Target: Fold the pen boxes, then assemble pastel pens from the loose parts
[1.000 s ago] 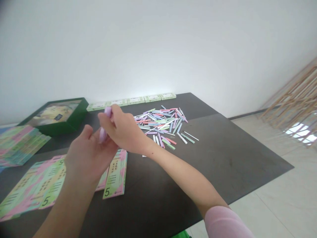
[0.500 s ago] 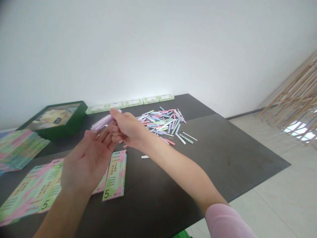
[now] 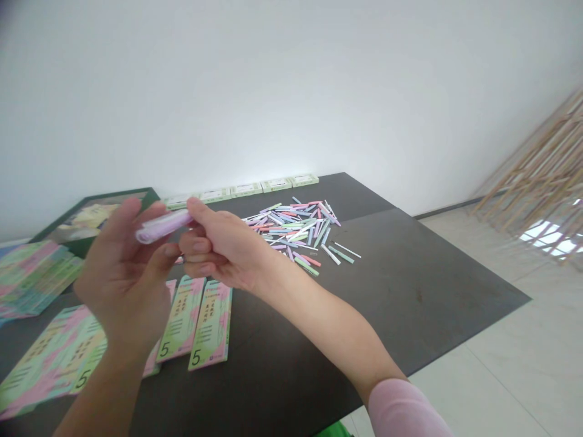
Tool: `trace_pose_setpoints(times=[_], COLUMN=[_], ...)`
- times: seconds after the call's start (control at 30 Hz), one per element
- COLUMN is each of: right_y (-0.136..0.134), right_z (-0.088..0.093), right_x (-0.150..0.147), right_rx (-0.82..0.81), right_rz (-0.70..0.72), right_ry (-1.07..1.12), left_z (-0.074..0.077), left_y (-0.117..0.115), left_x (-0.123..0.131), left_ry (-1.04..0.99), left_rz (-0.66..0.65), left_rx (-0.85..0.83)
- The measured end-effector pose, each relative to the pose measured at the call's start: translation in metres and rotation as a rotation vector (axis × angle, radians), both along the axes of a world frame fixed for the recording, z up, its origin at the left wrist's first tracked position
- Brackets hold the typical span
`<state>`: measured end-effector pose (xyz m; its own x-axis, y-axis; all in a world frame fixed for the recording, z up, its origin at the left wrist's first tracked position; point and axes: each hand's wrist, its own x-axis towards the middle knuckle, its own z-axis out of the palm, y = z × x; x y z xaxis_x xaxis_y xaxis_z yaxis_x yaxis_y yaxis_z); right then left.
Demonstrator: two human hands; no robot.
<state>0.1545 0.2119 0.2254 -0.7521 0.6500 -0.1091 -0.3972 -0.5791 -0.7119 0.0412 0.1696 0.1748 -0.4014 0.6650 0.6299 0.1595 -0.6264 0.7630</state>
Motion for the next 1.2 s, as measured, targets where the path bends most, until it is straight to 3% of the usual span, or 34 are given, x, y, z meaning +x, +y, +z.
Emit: trace_pose_setpoints(times=[0.2, 0.37, 0.53, 0.63, 0.73, 0.8, 0.87, 0.93, 1.03, 1.2], right_y=[0.002, 0.005, 0.011, 0.007, 0.001, 0.001, 0.006, 0.015, 0.030, 0.050], right_z=[-0.003, -0.020, -0.046, -0.046, -0.038, -0.039, -0.051, -0.070, -0.094, -0.100], right_x=[-0.001, -0.011, -0.013, -0.006, 0.002, 0.005, 0.007, 0.009, 0.016, 0.027], right_rx=[0.019, 0.194, 0.663, 1.065, 1.335, 1.419, 1.471, 1.471, 1.462, 1.593], right_rz=[-0.001, -0.234, -0.527, -0.562, -0.583, -0.559, -0.431, -0.323, -0.293, -0.157], right_ry=[-0.008, -0.099, -0.436, -0.675, -0.850, -1.011, -1.189, -1.301, -1.419, -1.495], left_z=[-0.003, -0.001, 0.005, -0.004, -0.018, -0.026, -0.031, -0.035, -0.042, -0.052], left_y=[0.003, -0.001, -0.003, -0.002, -0.003, -0.003, -0.005, -0.008, -0.017, -0.024], left_x=[-0.007, -0.015, -0.033, -0.046, -0.056, -0.061, -0.066, -0.072, -0.082, -0.096], left_ry=[0.197, 0.304, 0.461, 0.447, 0.255, 0.076, -0.023, -0.024, -0.004, 0.157], left_rz=[0.088, 0.162, 0.112, -0.057, -0.253, -0.332, -0.315, -0.240, -0.170, -0.073], left_rx=[0.106, 0.010, -0.436, -0.637, -0.696, -0.729, -0.737, -0.732, -0.732, -0.735])
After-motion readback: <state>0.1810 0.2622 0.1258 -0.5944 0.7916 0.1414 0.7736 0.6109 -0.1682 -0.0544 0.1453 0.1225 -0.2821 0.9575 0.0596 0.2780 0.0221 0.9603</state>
